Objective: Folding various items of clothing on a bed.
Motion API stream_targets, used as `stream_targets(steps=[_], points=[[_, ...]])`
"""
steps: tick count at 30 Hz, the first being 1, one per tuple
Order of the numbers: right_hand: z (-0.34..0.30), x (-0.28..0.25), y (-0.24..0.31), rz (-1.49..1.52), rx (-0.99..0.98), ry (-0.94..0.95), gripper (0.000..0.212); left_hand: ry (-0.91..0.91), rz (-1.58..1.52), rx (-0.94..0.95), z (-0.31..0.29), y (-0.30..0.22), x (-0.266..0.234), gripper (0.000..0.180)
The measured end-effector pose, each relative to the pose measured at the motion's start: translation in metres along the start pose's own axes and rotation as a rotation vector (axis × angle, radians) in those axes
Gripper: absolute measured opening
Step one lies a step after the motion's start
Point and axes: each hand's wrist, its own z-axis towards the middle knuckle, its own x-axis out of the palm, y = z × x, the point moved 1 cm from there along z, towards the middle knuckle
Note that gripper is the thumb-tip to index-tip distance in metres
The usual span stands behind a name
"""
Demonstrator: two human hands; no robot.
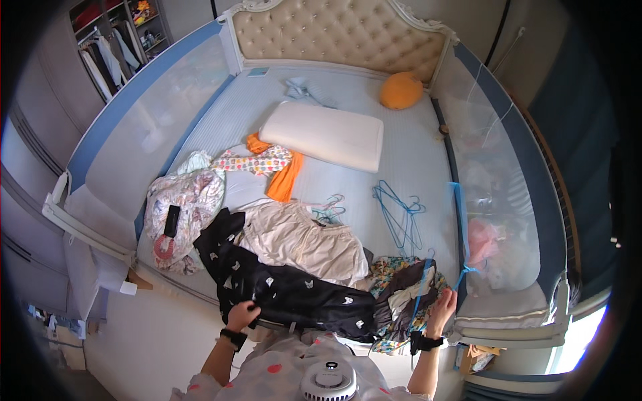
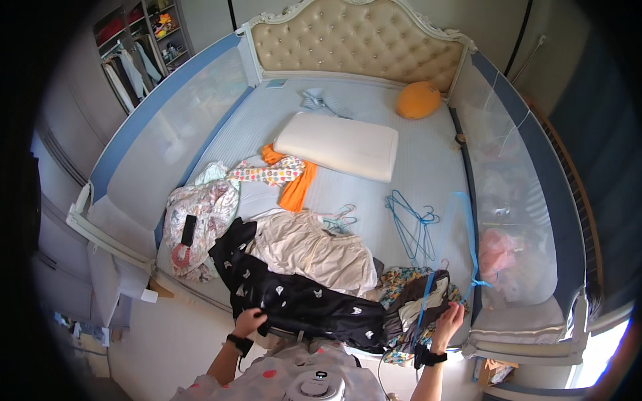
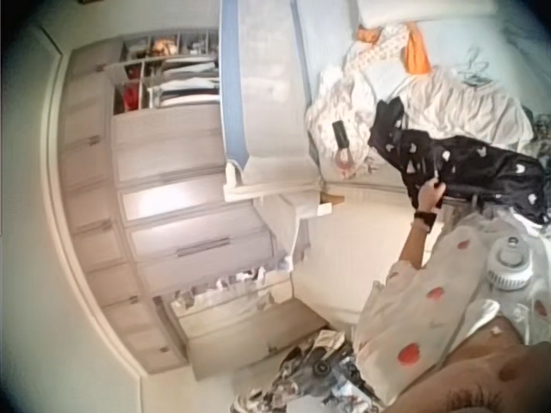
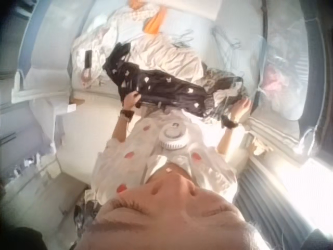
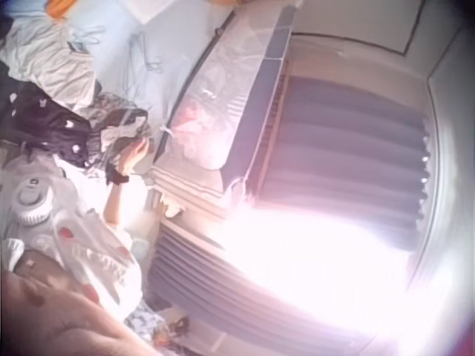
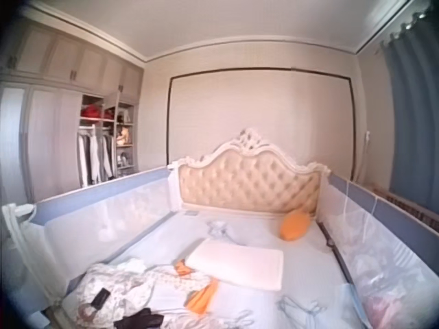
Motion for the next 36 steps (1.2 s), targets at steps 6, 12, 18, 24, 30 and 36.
stream_targets(steps=[6, 12, 18, 24, 30, 36], points=[[0.062, 0.074, -0.009, -0.602, -0.588, 0.186, 0.023, 0.146, 0.073, 0.014, -0.056, -0.012, -0.02, 0.048], [0.236, 0.074, -0.093, -1.073, -0.763, -0.023, 0.031, -0.164, -0.405, 0.132, -0.033, -0.081, -0.056, 0.023], [0.112, 0.181, -0.116, -0.653, -0.041, 1.143, 0.039, -0.22, -0.586, 0.146, -0.037, -0.14, -0.109, 0.016], [-0.149, 0.209, -0.08, -0.752, -0.38, 1.446, 0.069, -0.162, -0.849, 0.221, -0.029, -0.166, -0.128, 0.015], [-0.107, 0.184, -0.139, -0.996, -0.326, 0.855, 0.03, -0.241, -0.622, 0.461, -0.017, -0.174, -0.167, 0.018], [-0.029, 0.153, -0.024, -1.047, -0.581, 0.607, 0.034, -0.334, 0.377, 0.59, -0.02, -0.148, -0.182, 0.033]])
